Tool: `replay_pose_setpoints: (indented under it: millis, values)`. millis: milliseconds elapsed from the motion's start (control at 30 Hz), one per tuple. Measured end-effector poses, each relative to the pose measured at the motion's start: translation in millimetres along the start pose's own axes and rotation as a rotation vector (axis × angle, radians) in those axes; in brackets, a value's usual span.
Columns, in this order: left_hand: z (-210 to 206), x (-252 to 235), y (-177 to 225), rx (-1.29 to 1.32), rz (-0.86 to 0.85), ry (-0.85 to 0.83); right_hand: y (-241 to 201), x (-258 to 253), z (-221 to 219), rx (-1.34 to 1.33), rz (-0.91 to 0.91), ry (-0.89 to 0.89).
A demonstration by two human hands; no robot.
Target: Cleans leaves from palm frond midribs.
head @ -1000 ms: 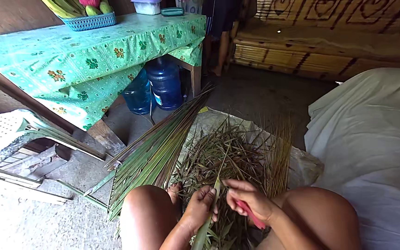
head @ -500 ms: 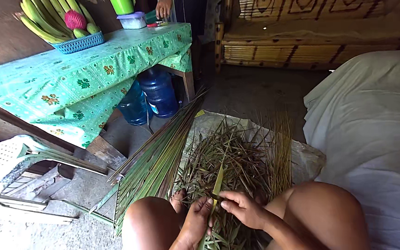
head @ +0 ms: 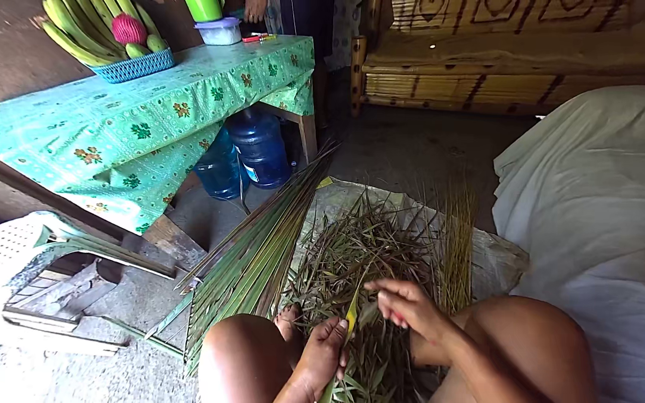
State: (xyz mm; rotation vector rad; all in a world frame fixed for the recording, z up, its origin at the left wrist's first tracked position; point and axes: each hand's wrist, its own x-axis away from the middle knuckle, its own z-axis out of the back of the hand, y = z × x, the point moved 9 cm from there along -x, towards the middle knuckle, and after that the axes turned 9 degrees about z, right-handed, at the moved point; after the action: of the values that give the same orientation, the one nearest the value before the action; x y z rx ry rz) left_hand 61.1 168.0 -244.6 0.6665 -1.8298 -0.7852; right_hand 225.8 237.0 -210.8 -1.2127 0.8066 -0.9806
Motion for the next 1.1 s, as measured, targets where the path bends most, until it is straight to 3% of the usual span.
replay_pose_setpoints:
  millis: [167,467,633,733,900,1000,1100]
  values:
    - [0,-5,4,0.026,-0.015,0.041,-12,21,-51,0.205,0.166,-0.258]
    - [2,-1,7,-0.128,-0.078,0.078,-3,9,-24,0.157,0.171,0.031]
    - [7,-3,6,-0.126,-0.091,0.134,-13,17,-44,0.289,0.321,-0.088]
    - [7,-2,5,-0.126,-0.098,0.133,-17,14,-38,0.431,0.416,-0.024]
    - [1,1,3,-0.142,-0.115,0.071,8,-14,19,0.433,0.155,0.179]
    - [2,2,4,-0.116,-0.099,0.083,11,-17,38,0.38,0.149,0.301]
    - [8,-1,6,-0.088,-0.075,0.12,-7,1,1,0.244,0.152,0.1]
